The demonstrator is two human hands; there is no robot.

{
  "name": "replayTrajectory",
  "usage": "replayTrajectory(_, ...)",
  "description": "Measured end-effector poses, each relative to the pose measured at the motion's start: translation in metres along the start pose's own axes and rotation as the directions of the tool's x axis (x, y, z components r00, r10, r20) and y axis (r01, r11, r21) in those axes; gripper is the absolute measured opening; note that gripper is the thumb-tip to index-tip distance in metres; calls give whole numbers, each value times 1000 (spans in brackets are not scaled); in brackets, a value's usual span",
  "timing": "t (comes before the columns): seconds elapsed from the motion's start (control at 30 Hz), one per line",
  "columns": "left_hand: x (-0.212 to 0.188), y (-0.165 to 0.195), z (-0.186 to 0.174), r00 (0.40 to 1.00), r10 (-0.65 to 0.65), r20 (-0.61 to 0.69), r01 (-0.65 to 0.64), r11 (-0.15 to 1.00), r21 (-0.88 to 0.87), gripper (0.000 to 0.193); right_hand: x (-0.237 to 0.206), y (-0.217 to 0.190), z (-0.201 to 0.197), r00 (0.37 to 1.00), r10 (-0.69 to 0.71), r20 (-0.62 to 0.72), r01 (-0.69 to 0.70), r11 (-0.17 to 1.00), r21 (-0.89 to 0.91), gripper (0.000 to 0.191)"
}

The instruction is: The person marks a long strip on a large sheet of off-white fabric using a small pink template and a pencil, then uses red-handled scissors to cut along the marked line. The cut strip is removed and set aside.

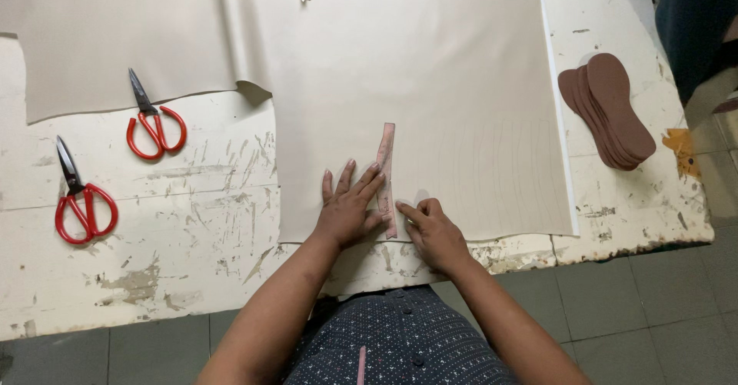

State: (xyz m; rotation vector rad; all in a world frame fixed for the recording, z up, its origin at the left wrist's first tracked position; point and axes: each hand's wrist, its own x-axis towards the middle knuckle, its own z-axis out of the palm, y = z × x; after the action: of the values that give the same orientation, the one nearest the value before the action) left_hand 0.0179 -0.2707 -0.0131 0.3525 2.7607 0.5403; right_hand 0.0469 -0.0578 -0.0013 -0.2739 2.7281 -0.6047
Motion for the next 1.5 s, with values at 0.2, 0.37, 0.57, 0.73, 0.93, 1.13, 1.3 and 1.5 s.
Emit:
replayTrajectory(0.2,1,0,3,999,25,-46,-23,999,31,84,-2,-1,0,1000,-7,-8,7,1000,-4,45)
replayTrajectory(0.37,3,-1,7,997,39,-63,-36,998,42,83,-3,-1,1,1000,-16,-14,16,1000,-11,45)
replayTrajectory(0.57,3,-3,8,997,53,-63,-49,997,68,84,-3,-1,-1,999,-34,12,34,999,-32,52)
replayTrajectory(0.73,3,-3,7,998,44,-41,-42,998,47,84,-4,-5,-2,999,-34,40,37,997,-75,57)
replayTrajectory(0.93,3,-2,5,999,41,-17,-40,998,47,80,-6,-8,-4,999,-46,29,48,995,-93,58)
replayTrajectory(1.13,2,0,4,1000,28,11,-29,999,32,74,-6,-9,-2,999,-41,21,43,995,-92,58)
replayTrajectory(1.3,1,2,0,1000,17,25,-17,1000,20,73,-8,-7,1,998,-55,-13,54,995,-79,56)
replayTrajectory(1.5,-1,14,-10,996,-23,92,21,1000,23,75,5,2,-4,997,-65,-35,67,996,57,44)
